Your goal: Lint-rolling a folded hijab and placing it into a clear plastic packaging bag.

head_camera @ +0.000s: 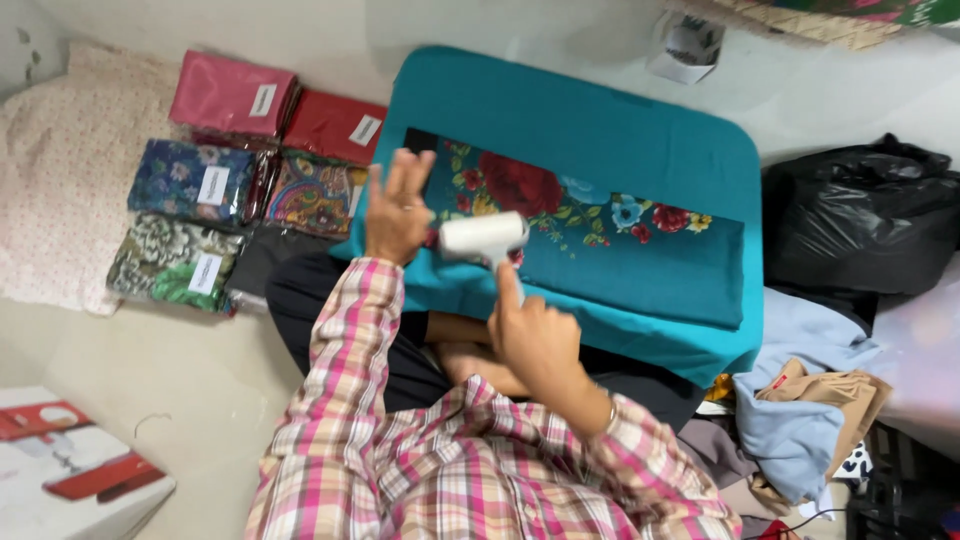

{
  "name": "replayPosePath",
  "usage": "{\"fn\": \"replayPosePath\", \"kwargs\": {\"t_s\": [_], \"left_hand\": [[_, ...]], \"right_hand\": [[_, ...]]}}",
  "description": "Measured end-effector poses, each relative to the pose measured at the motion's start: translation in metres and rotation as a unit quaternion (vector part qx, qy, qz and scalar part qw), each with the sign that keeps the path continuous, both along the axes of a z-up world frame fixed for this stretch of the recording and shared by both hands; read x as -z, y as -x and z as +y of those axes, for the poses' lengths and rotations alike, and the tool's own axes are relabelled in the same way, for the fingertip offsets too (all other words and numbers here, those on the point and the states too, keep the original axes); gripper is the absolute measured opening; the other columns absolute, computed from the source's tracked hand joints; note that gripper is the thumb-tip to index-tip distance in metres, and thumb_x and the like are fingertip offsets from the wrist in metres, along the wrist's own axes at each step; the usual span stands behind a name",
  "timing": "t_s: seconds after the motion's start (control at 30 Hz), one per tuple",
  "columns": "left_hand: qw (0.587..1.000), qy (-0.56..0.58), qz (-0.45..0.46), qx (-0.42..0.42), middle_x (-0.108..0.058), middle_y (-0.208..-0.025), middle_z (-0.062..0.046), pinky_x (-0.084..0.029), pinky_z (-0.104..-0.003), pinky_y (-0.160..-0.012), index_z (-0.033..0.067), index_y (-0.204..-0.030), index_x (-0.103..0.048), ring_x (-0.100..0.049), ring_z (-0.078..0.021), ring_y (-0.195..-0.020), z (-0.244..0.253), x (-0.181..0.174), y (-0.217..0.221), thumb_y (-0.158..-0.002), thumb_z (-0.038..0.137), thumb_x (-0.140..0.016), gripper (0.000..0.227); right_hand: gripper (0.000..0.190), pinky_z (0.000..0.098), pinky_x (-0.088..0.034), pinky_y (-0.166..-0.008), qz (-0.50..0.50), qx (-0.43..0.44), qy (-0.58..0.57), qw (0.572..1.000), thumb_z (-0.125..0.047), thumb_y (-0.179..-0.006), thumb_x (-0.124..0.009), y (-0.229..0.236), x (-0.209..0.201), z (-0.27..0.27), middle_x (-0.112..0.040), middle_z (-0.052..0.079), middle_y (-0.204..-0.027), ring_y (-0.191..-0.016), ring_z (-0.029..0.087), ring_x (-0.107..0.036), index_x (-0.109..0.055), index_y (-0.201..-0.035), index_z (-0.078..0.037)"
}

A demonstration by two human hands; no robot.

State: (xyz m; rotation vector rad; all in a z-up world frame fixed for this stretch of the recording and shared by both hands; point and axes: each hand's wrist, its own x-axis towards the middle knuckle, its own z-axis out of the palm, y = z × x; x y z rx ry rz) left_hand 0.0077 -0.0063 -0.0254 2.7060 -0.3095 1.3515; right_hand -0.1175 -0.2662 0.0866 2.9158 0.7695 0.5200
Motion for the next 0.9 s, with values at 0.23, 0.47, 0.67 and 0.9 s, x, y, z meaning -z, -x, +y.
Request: {"fn": "replayPosePath", "kwargs": {"t_s": [0.23,0.47,0.67,0.9], "left_hand": [[0.995,-0.031,-0.093,0.029,-0.060,-0.148,-0.004,-0.041,-0.043,-0.116,0.0019,-0.153,-0.046,-0.058,-0.0248,-0.135,-0.009,0.011,-0.009,-0.082,0.006,-0.048,0.071],[0.997,0.002,-0.050,0.063,-0.064,-0.139,-0.013,-0.050,-0.033,-0.109,-0.0006,-0.153,-0.045,-0.069,-0.0253,-0.115,-0.010,0.005,-0.004,-0.084,0.001,-0.048,0.070],[0.995,0.040,-0.027,0.081,-0.061,-0.145,-0.013,-0.048,-0.033,-0.110,-0.0030,-0.150,-0.048,-0.069,-0.0235,-0.117,-0.005,0.003,0.000,-0.102,0.005,-0.041,0.049],[0.972,0.030,0.230,0.025,-0.014,-0.173,-0.001,-0.017,-0.048,-0.125,0.0183,-0.168,-0.014,-0.020,-0.0311,-0.155,-0.013,-0.010,0.006,-0.105,0.016,-0.034,0.066]], "right_hand": [[0.065,0.0537,-0.053,-0.044,-0.026,0.004,-0.036,0.999,-0.035,-0.091,-0.057,-0.063,0.024,0.013,-0.057,0.010,-0.063,-0.050,0.038,-0.067,-0.045,-0.151,-0.011],[0.057,0.0569,-0.055,-0.049,0.152,0.063,0.014,0.986,-0.036,-0.094,-0.049,-0.033,-0.035,-0.021,-0.066,0.016,-0.064,-0.058,0.043,-0.071,-0.048,-0.147,-0.013],[0.054,0.0546,-0.055,-0.048,0.099,0.079,-0.005,0.992,-0.034,-0.096,-0.050,-0.085,-0.005,-0.019,-0.067,0.017,-0.064,-0.057,0.041,-0.071,-0.051,-0.144,-0.010],[0.055,0.0537,-0.056,-0.048,0.117,0.089,0.011,0.989,-0.030,-0.093,-0.050,-0.029,-0.039,-0.033,-0.067,0.017,-0.062,-0.055,0.040,-0.071,-0.051,-0.143,-0.008]]}}
